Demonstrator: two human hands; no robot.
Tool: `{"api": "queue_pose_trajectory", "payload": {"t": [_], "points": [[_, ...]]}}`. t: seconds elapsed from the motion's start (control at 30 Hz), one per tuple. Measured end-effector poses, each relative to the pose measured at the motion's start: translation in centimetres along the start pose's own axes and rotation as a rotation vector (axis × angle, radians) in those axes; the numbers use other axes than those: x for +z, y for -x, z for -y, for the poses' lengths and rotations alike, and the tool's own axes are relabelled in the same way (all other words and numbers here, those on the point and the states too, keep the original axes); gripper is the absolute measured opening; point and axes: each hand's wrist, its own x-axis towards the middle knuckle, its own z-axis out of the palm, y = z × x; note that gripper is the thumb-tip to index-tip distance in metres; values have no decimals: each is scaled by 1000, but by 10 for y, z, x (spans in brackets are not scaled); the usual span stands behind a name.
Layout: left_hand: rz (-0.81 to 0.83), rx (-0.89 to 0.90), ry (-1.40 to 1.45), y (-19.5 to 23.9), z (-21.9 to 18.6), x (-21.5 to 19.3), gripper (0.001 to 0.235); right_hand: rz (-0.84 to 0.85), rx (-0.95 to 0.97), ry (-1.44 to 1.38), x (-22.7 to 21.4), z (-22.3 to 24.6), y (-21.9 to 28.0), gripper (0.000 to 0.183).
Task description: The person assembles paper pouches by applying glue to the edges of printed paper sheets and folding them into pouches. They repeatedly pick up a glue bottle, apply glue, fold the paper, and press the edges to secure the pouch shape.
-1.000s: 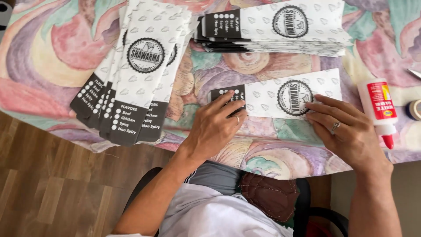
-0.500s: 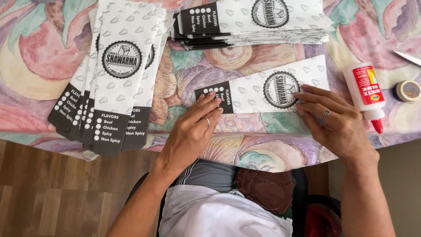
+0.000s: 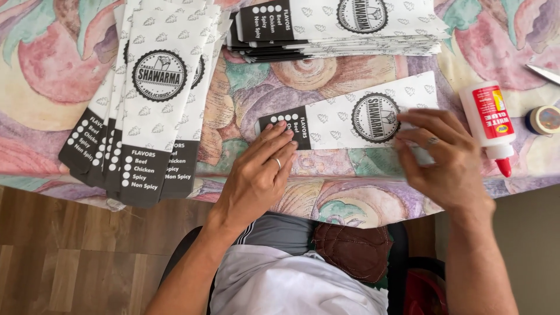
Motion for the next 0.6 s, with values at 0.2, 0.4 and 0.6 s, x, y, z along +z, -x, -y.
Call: {"api": "queue_pose_trajectory", "payload": {"t": [0.2, 0.4, 0.6], "points": [[146, 44, -62, 8, -1, 1, 36, 94, -82, 36, 48, 20, -28, 42], [130, -5, -54, 4, -7, 7, 36, 527, 178, 142, 6, 0, -26, 85], [-182, -121, -108, -21, -16, 24, 16, 491, 252, 271, 11, -26, -11, 110]]}}
